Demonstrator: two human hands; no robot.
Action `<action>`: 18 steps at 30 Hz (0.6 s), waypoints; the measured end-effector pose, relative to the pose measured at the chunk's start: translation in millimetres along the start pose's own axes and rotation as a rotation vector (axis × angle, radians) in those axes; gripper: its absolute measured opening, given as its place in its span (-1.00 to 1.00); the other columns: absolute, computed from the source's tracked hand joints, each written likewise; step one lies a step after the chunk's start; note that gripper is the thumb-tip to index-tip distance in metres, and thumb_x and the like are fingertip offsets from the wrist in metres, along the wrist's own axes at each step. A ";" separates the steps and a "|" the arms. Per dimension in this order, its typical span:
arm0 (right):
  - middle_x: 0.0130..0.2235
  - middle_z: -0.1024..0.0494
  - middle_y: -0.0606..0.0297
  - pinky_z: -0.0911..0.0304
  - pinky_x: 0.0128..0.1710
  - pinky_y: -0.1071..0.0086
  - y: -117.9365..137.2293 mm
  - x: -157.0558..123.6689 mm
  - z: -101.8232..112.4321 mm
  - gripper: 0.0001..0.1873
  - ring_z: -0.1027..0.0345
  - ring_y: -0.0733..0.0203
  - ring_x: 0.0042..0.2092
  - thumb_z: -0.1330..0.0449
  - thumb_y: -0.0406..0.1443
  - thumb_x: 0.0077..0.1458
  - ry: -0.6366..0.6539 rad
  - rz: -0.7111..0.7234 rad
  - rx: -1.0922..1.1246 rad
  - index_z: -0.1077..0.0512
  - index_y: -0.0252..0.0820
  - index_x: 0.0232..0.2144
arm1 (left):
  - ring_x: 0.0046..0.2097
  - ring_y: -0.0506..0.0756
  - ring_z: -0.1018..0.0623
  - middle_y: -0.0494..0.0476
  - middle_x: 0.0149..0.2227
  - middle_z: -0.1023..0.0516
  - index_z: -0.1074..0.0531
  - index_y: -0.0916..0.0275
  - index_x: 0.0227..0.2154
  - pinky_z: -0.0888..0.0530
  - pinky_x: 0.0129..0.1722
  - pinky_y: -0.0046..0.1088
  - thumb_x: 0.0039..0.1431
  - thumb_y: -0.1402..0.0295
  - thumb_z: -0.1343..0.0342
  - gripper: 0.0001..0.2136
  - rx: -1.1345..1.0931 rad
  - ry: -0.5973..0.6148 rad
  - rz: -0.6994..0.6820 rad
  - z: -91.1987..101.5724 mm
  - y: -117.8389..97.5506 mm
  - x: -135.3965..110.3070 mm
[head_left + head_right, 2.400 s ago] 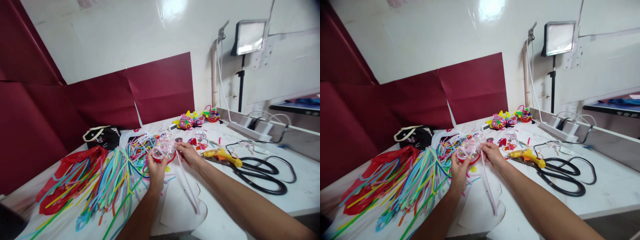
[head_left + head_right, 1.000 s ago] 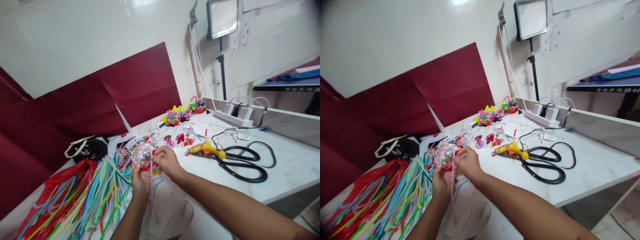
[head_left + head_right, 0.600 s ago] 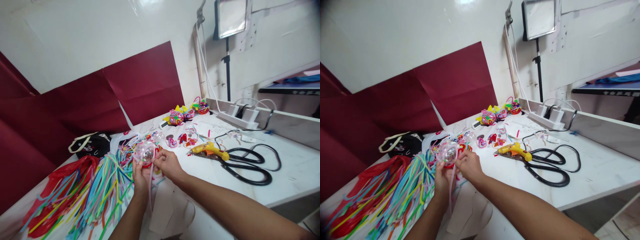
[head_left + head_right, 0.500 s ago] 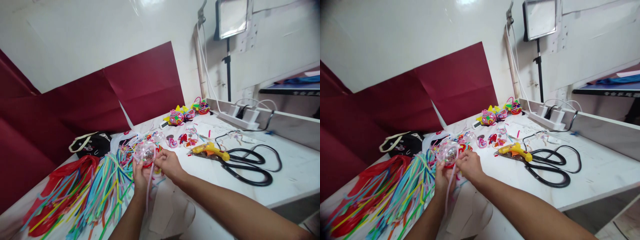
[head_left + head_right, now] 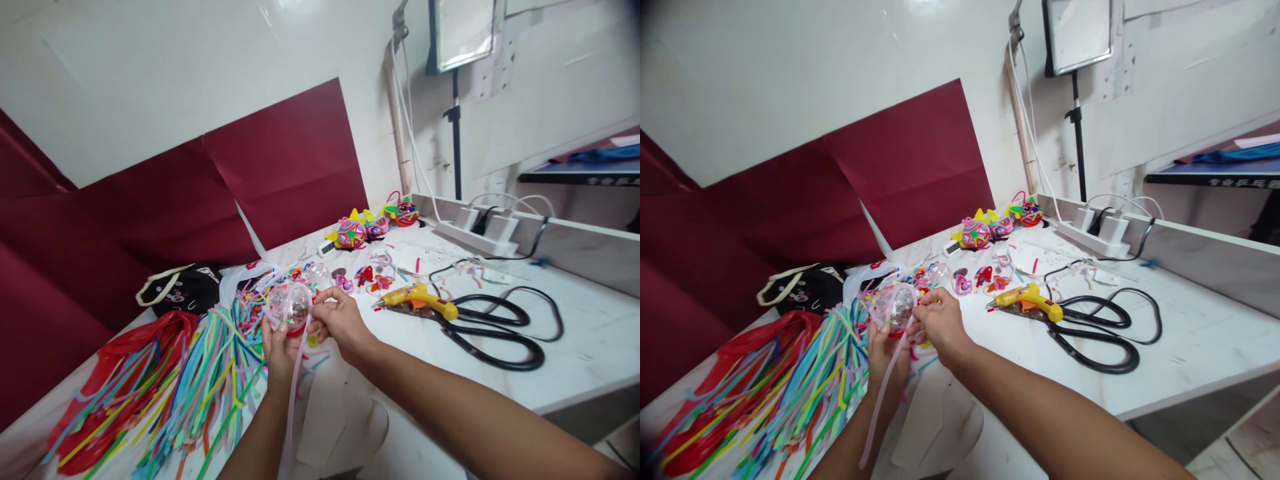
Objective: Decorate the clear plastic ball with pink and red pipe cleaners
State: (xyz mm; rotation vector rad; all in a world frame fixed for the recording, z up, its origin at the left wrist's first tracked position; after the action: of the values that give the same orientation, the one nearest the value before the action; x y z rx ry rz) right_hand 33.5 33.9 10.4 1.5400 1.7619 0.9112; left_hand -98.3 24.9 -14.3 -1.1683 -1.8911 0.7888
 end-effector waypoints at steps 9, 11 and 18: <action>-0.67 -0.39 0.47 -0.13 -0.63 0.51 23.6 2.9 1.2 -0.77 -0.23 0.37 -0.63 -0.10 -0.41 -0.10 0.121 0.368 -0.397 -0.56 -0.19 -0.42 | -0.20 0.08 -0.58 0.13 -0.10 -0.56 -0.34 0.09 0.04 -0.54 -0.20 -0.32 0.09 0.46 -0.11 -0.58 -0.056 -0.005 -0.048 -1.7 -3.8 3.0; -0.54 -0.54 0.38 -0.25 -0.50 0.47 30.6 2.0 2.5 -0.74 -0.37 0.31 -0.51 -0.11 -0.45 -0.09 0.123 0.461 -0.510 -0.59 -0.19 -0.42 | -0.18 0.10 -0.58 0.14 -0.08 -0.56 -0.35 0.10 0.04 -0.54 -0.21 -0.31 0.08 0.46 -0.12 -0.58 -0.065 -0.011 -0.046 -2.2 -4.5 2.7; -0.27 -0.66 0.19 -0.37 -0.28 0.40 49.9 -5.7 1.3 -0.71 -0.52 0.20 -0.28 -0.17 -0.48 0.03 0.258 0.833 -0.796 -0.61 -0.18 -0.23 | -0.08 0.17 -0.58 0.19 0.05 -0.50 -0.24 0.05 0.15 -0.53 -0.11 -0.21 0.06 0.45 -0.14 -0.45 -0.086 -0.033 -0.022 -4.3 -5.6 1.1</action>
State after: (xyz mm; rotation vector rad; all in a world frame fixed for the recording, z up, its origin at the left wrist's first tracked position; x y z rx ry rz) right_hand 63.5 32.4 50.7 1.5936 0.6323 1.9768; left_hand -97.4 24.2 -7.3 -1.1915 -1.9788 0.7257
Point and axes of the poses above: each hand's wrist, its own x-axis towards the middle knuckle, its own z-axis out of the back of the hand, y = z × x, the point moved 6 cm from there along x, towards the middle knuckle
